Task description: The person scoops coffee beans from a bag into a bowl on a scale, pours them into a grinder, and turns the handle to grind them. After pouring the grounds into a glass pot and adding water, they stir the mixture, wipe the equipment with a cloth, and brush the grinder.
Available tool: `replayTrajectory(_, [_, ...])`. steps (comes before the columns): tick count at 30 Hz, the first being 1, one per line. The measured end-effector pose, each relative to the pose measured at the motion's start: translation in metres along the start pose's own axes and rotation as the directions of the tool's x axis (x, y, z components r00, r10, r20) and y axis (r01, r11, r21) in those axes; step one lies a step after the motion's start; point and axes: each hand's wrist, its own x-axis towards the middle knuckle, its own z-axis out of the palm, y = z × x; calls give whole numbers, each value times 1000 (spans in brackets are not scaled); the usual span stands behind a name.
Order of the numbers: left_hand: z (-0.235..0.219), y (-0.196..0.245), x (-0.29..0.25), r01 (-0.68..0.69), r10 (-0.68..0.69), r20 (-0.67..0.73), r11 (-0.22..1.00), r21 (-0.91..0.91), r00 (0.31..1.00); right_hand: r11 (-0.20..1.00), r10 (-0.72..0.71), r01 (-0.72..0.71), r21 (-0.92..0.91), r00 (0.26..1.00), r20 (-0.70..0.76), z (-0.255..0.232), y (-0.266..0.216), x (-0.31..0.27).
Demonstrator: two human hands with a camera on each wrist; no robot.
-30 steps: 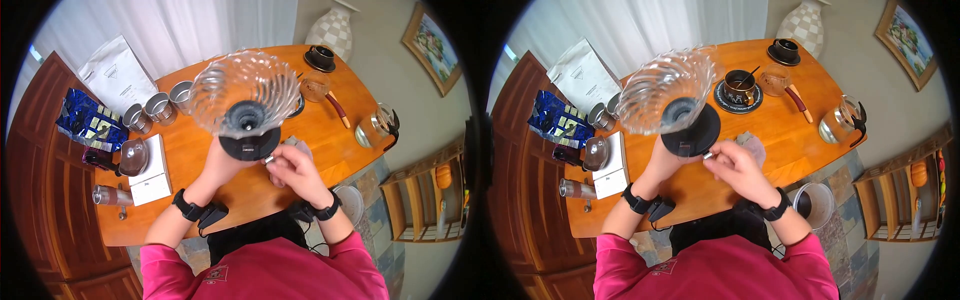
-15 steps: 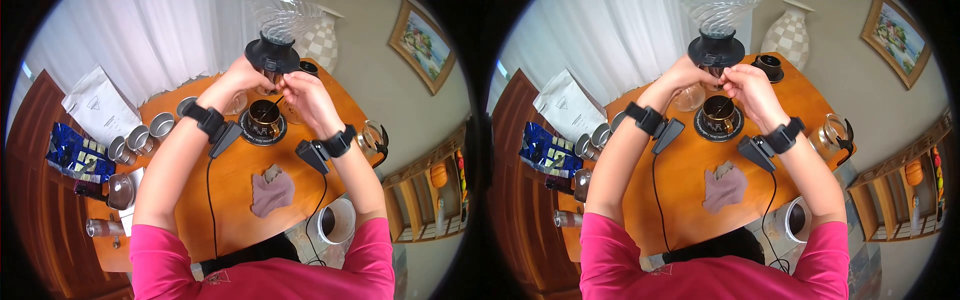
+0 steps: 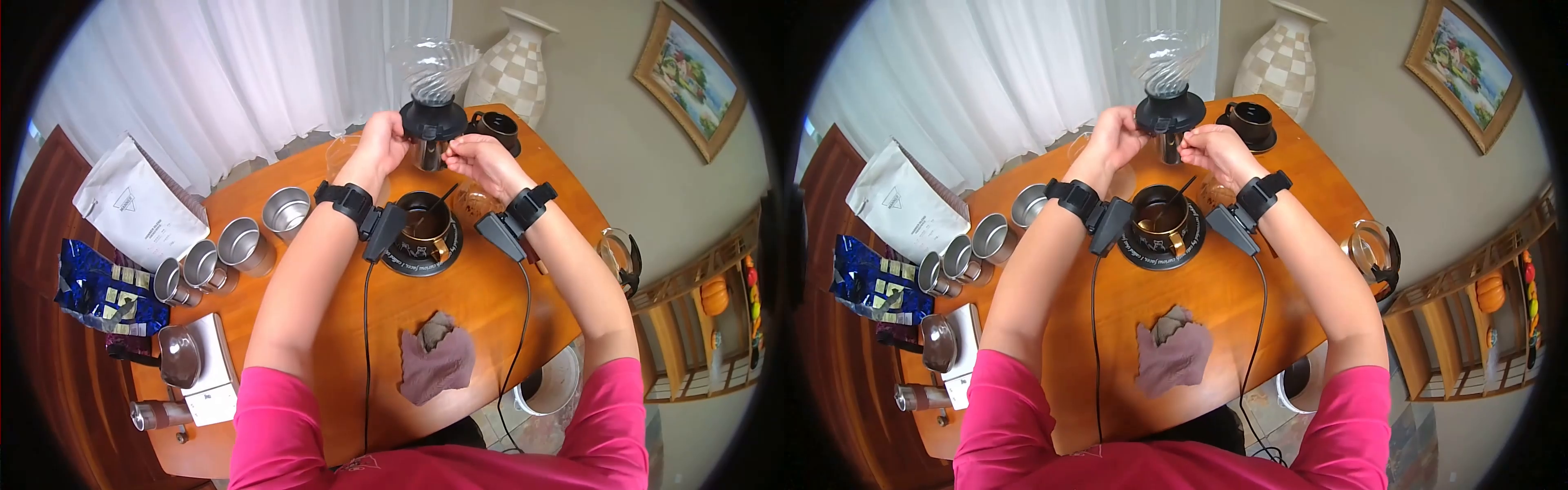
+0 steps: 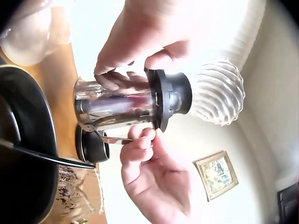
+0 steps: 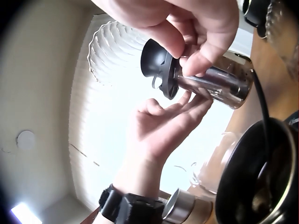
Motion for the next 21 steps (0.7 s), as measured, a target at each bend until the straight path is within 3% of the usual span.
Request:
replayTrajectory(2, [15,3,-3,-12,-13,-179,991,-134,984,999,31,-32,-27,999,-17,-3,6,6])
replayTrajectory(5, [6,-11,7,-38,28,-240,998,-40,970,994,112,-112,-10,993,-31,-5,15,15])
replayTrajectory(6, [5,-13,8,-40,29,-241,998,-39,970,994,111,-112,-9,993,-29,-6,16,18])
replayTrajectory(8, [3,-19,10,-28,63,-262,991,134,963,985,172,-173,-18,984,-35,-8,19,20])
replayTrajectory(12, [-1,-25,11,-42,65,-278,995,87,958,977,213,-214,-23,976,-42,-9,21,22])
replayTrajectory(21, [-7,-29,14,-14,79,-290,975,221,954,955,236,-242,-170,970,-55,-10,29,31])
